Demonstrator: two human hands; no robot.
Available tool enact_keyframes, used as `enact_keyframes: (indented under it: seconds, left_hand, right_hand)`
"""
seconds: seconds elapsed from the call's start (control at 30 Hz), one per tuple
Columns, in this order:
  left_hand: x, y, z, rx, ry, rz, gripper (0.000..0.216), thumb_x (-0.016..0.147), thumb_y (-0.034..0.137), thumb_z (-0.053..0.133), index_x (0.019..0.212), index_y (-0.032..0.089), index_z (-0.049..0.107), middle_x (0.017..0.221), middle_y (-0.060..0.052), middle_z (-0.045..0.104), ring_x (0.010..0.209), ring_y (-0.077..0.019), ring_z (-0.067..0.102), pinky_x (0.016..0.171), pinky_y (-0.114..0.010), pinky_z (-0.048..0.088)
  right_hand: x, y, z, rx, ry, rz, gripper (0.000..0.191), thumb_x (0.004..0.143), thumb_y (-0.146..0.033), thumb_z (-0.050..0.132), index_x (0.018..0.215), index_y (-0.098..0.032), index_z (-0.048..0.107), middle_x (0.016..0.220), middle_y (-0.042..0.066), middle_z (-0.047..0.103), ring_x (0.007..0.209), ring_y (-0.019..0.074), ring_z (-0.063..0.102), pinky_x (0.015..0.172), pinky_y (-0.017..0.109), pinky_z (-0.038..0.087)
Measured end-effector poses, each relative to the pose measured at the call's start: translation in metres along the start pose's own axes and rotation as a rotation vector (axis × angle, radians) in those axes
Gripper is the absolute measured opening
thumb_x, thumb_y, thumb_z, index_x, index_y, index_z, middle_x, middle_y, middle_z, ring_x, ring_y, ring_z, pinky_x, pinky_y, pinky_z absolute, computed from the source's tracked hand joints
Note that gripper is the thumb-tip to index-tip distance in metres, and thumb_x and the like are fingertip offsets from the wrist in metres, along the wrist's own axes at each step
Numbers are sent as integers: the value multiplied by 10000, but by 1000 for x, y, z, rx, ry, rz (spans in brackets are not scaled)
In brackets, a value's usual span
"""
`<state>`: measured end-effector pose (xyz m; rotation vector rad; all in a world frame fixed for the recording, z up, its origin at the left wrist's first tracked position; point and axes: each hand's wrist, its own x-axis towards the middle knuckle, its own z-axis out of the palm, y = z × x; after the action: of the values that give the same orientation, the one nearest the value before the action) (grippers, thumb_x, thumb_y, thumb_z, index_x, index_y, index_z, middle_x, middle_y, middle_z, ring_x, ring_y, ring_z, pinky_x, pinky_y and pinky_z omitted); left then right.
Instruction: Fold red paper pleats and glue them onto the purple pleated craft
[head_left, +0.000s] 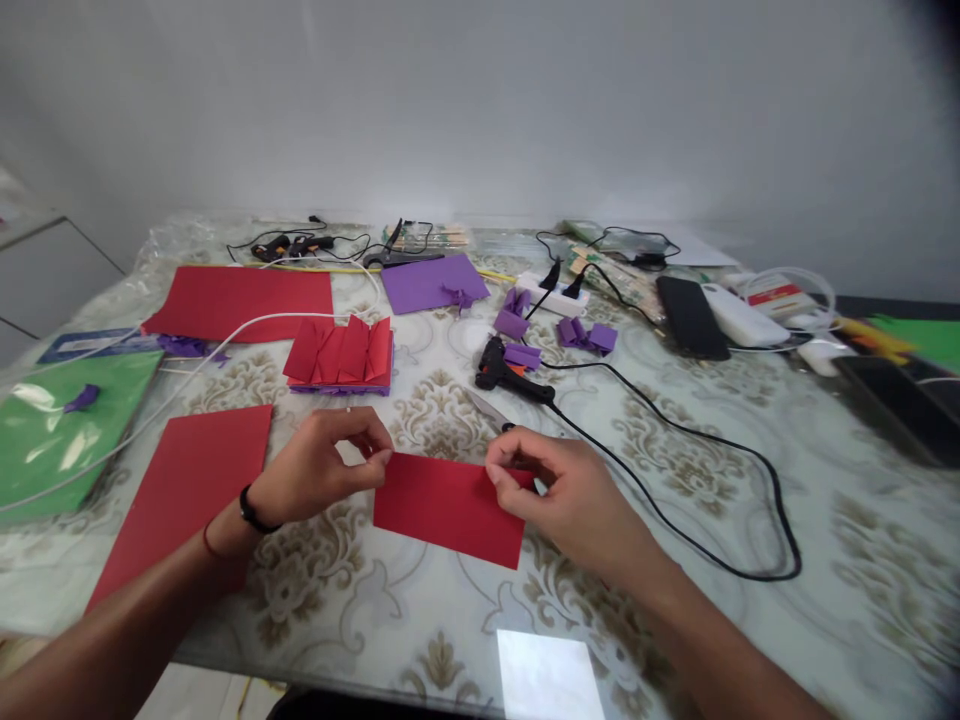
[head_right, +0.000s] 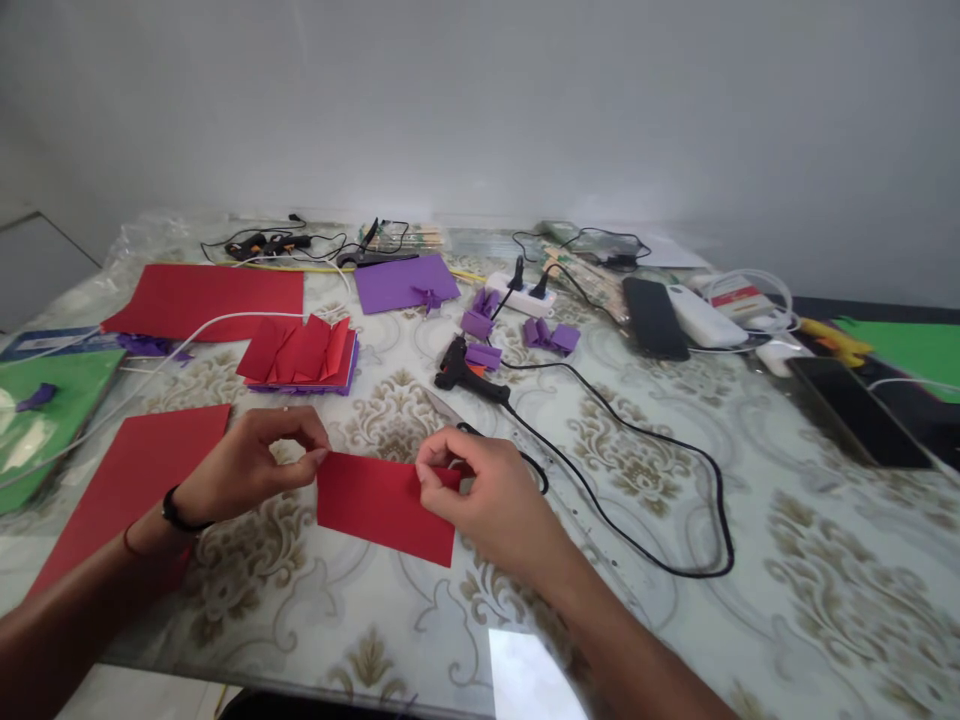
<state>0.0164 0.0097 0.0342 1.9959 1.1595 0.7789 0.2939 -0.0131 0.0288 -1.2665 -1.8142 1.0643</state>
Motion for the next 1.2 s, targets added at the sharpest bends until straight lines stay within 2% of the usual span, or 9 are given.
enact_keyframes:
  seconds: [0.17, 0.27, 0.4, 0.57, 0.73, 0.87, 0.97, 1.07, 1.2]
  left_hand:
    - [4, -8, -17, -93, 86, -88, 82, 855, 220, 679, 790, 172, 665, 734, 0, 721, 698, -141, 682, 681, -242, 546]
    - [5, -8, -14, -263, 143, -149, 164, 948, 332, 645, 952, 171, 677, 929, -46, 757, 846, -181, 719, 748, -289, 585]
    - [3, -6, 5, -473, 0, -227, 400, 943, 416, 717, 1258, 182, 642, 1249, -105, 727, 1127, -254, 701, 902, -358, 600]
    - [-1, -7, 21, -690, -92, -245, 430, 866, 336, 836, 1224, 174, 662, 1130, -82, 770, 1020, -250, 742, 863, -337, 621]
    - [-5, -5, 20, -514, -38, -185, 389, 898, 333, 820, 1243, 199, 700, 1174, -67, 765, 1034, -228, 723, 877, -300, 611]
    - [-8, -3, 18, -510, -134, -171, 365, 936, 362, 782, 1263, 219, 705, 1176, -60, 760, 1017, -228, 725, 862, -306, 617]
    - [-10, -8, 20, -411, -95, -106, 477, 954, 362, 763, 1403, 282, 621, 1286, -70, 707, 1127, -255, 696, 933, -362, 612]
    - [-11, -10, 25, -46, 128, 96, 606, 973, 296, 743, 1520, 364, 492, 1433, -87, 573, 1336, -287, 567, 1125, -479, 501]
    - [-14, -2, 30, 427, 172, 353, 395, 1011, 255, 667, 1394, 337, 612, 1592, -118, 340, 1480, -369, 376, 1200, -619, 360]
  right_hand:
    - [1, 9, -16, 73, 106, 57, 90, 852, -221, 649, 768, -217, 618, 727, -27, 588, 647, 130, 504, 582, 251, 388]
    - [3, 18, -18, 257, 185, 111, 139, 932, -320, 646, 838, -221, 624, 714, -38, 538, 622, 123, 461, 560, 244, 360]
    - [6, 24, -5, 460, 168, 162, 230, 981, -409, 621, 852, -220, 600, 713, -42, 517, 603, 118, 444, 557, 240, 366]
    - [5, 19, 11, 185, 178, 105, 132, 961, -335, 634, 1041, -230, 649, 984, 37, 709, 814, 177, 657, 742, 304, 523]
    - [-2, 10, 18, -87, 9, -129, 352, 956, -370, 673, 1285, -245, 667, 1344, 101, 704, 1212, 277, 672, 1064, 451, 512]
    - [-8, 6, 22, 27, -131, 1, 606, 888, -438, 774, 1433, -249, 587, 1340, 102, 731, 1178, 292, 707, 1025, 462, 557]
    - [-7, 5, 23, 105, -139, 42, 449, 972, -394, 664, 1394, -249, 619, 1230, 78, 776, 1076, 261, 745, 916, 400, 596]
    - [-4, 6, 21, 115, -62, 86, 349, 1020, -376, 568, 1312, -215, 672, 1109, 74, 792, 977, 254, 748, 817, 366, 592]
    - [-1, 9, 20, 130, 23, 103, 311, 1034, -383, 555, 1221, -194, 715, 1098, 71, 787, 975, 254, 729, 872, 371, 559]
